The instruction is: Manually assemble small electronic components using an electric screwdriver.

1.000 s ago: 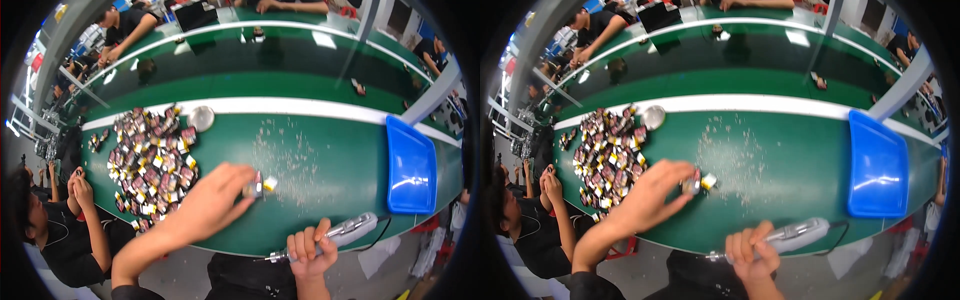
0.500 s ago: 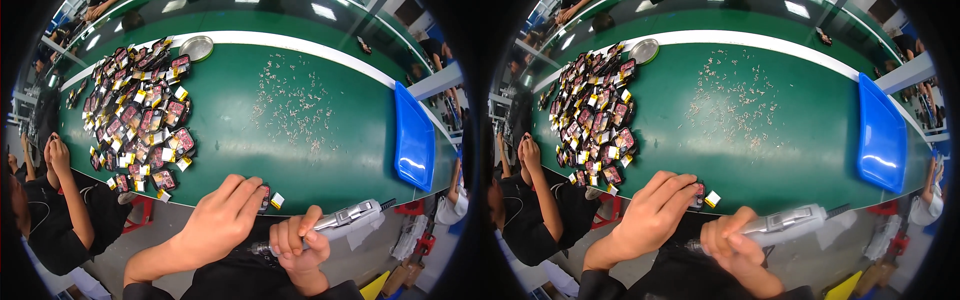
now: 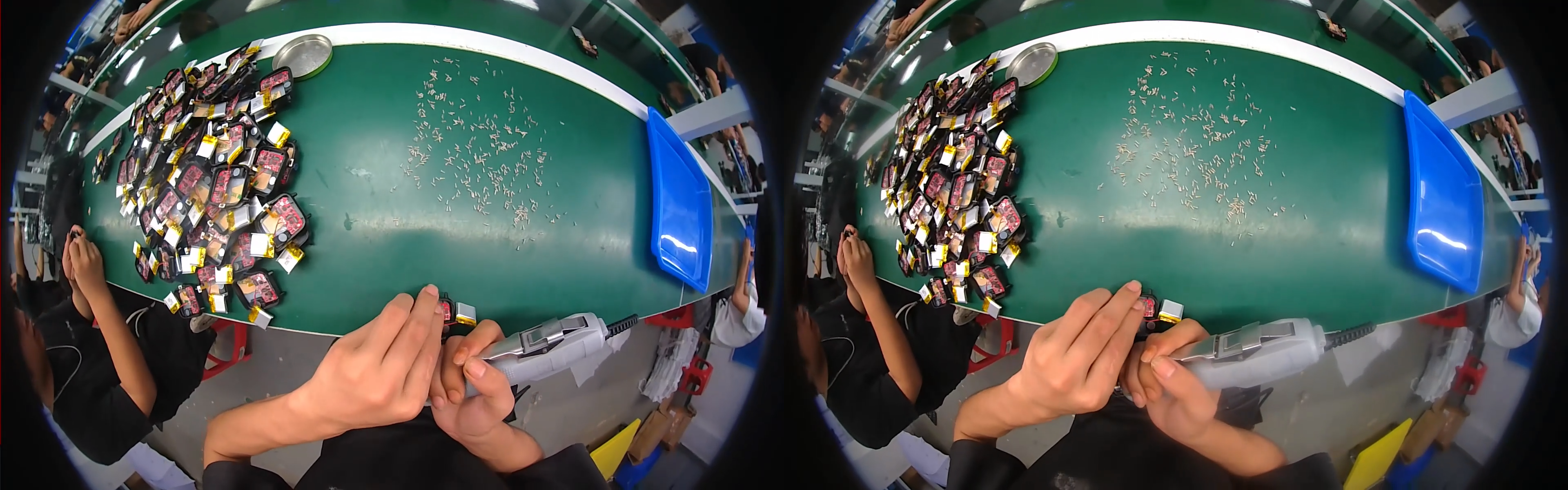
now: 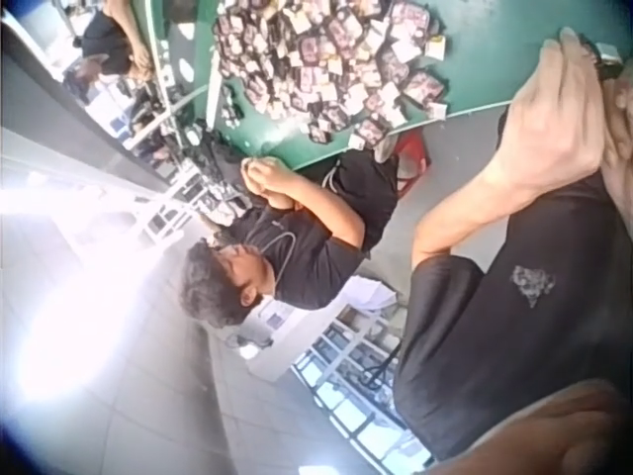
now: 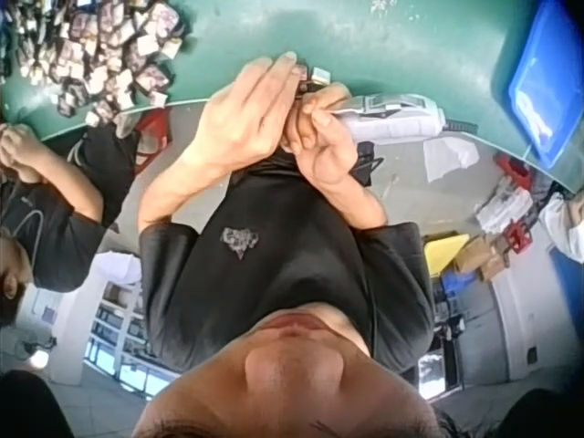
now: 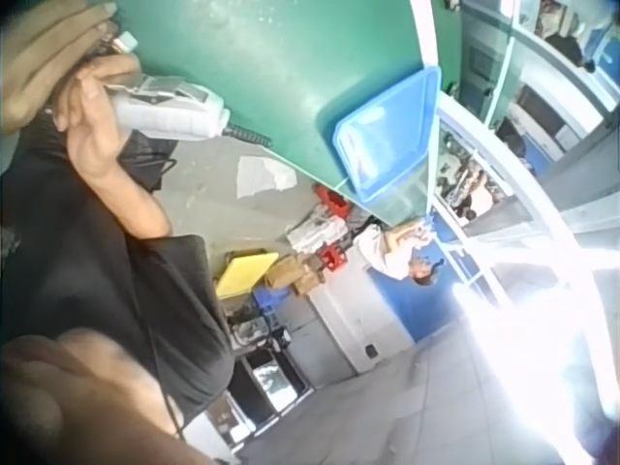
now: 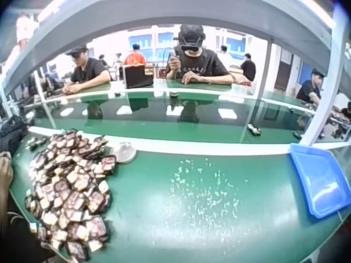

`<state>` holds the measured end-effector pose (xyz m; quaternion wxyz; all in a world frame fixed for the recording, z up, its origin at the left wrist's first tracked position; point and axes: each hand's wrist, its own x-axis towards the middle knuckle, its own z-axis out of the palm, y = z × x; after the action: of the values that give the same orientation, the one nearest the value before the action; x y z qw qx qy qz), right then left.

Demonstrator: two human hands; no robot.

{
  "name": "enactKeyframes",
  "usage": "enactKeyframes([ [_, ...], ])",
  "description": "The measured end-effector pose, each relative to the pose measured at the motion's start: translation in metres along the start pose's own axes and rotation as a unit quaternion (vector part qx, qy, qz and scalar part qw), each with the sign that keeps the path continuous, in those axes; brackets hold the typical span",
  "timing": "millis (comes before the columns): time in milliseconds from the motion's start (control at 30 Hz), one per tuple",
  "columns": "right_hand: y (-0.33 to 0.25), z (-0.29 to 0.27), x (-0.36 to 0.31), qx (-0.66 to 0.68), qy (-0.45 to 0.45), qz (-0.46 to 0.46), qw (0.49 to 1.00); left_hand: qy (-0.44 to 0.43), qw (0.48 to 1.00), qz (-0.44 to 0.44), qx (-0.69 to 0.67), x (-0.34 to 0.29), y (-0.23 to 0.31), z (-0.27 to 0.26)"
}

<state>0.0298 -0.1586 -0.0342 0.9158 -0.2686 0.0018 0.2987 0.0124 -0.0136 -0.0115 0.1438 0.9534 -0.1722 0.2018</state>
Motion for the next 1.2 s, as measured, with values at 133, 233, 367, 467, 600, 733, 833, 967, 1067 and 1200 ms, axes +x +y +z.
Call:
enactKeyframes([
  [133,-0.016,0.016,0.003,-0.049,0.017,0.017,0.998,-0.056,0.998,-0.015,-0.014,0.001,0.002,-0.008],
  [233,-0.048,0.015,0.005,-0.078,-0.064,-0.043,0.994,-0.07,0.997,-0.012,-0.03,-0.001,0.003,-0.008],
  [367,-0.075,0.019,0.036,-0.129,-0.161,-0.133,0.969,-0.087,0.996,-0.011,-0.031,-0.006,0.002,-0.009],
  [467,-0.084,0.024,0.051,-0.18,-0.183,-0.153,0.954,-0.074,0.997,0.002,-0.004,-0.006,0.004,-0.007],
  [600,-0.081,0.024,0.063,-0.21,-0.159,-0.174,0.949,-0.054,0.999,0.0,0.0,-0.006,0.004,-0.003],
  [733,-0.081,0.021,0.068,-0.229,-0.16,-0.159,0.947,-0.042,0.999,-0.001,0.0,-0.005,0.002,-0.002],
  [833,-0.078,0.017,0.071,-0.24,-0.16,-0.145,0.946,-0.037,0.999,-0.005,-0.004,-0.006,0.002,0.0],
  [967,-0.075,0.017,0.073,-0.247,-0.164,-0.14,0.945,-0.031,0.999,-0.006,-0.004,-0.007,0.002,0.003],
  [1067,-0.08,0.025,0.077,-0.295,-0.203,-0.074,0.931,-0.025,1.0,-0.004,-0.014,-0.006,0.001,0.003],
  [1200,-0.081,0.031,0.081,-0.323,-0.191,-0.06,0.925,-0.058,0.998,0.001,-0.015,-0.002,-0.004,-0.004],
])
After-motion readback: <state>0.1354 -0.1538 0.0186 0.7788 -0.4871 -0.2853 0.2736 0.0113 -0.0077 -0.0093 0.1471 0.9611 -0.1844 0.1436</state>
